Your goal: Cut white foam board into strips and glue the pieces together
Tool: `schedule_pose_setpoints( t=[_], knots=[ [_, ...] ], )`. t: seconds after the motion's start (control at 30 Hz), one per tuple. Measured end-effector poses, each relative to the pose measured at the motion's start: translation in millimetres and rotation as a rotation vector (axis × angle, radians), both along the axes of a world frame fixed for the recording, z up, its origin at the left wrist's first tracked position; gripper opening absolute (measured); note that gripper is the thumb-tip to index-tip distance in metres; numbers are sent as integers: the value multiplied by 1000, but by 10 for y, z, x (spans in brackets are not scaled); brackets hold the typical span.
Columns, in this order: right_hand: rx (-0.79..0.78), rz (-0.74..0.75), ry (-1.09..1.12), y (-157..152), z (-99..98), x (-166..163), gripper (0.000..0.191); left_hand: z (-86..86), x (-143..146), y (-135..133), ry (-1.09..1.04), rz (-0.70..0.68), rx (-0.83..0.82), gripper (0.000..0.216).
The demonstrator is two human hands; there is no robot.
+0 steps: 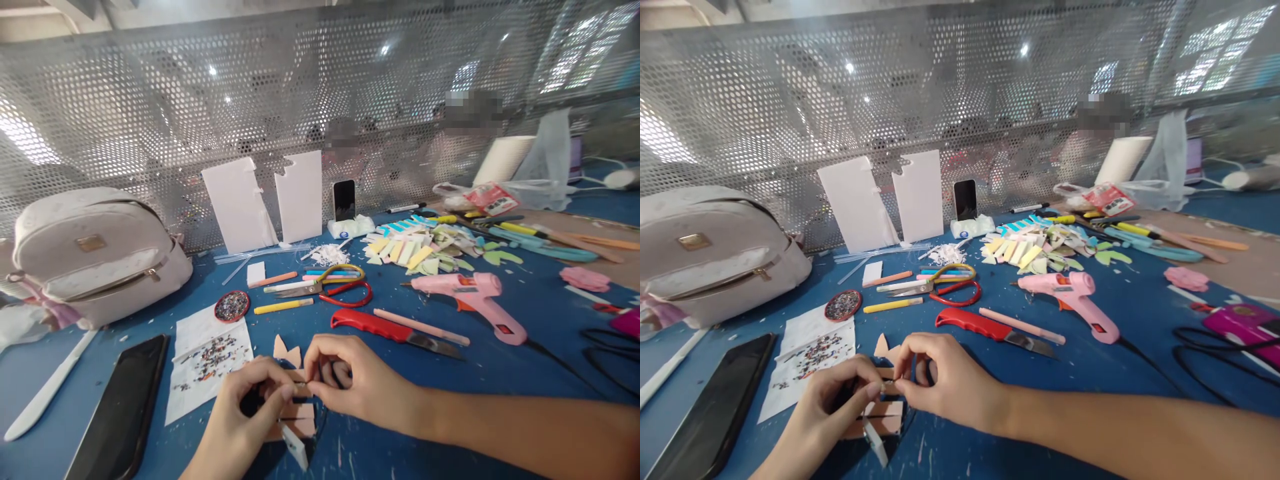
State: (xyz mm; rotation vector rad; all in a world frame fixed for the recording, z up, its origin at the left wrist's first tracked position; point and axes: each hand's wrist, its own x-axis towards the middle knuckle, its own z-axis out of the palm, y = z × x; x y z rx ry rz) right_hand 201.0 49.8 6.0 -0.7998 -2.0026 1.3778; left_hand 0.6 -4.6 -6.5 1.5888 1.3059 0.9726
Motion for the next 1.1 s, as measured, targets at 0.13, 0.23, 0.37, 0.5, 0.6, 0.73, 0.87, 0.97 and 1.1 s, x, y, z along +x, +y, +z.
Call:
schedule_pose_setpoints(
  t=[0.13, 0.23, 0.37, 0.5, 0.6, 0.73, 0.87, 0.97, 1.1],
  knots=[
    [5, 5, -2, -1, -13, 4, 10, -5, -3, 0, -7, -3, -1, 24],
    [7, 2, -3, -3, -25, 7, 10, 9, 8, -7, -27, 14, -32, 25],
    [3, 10, 1, -3, -22, 10, 10, 28, 25, -12, -23, 27, -16, 23],
    [0, 11, 2, 0, 7, 9, 10, 16, 22, -7, -19, 17, 5, 23],
    [2, 9, -4, -1, 14, 9, 10, -9, 8, 0, -1, 7, 18, 23],
    [-2, 9, -1, -7, 18, 16, 9, -16, -2, 2, 48, 3, 26, 26],
    [-23, -7, 5, -14, 46, 29, 4, 14, 12, -5, 26, 5, 7, 27],
    [-52, 0, 36, -9, 54, 38, 11, 33, 22, -9, 42, 22, 0, 29],
    [-76, 3, 63, 12, 29, 39, 12, 47, 27, -9, 64, 23, 19, 31]
  ],
)
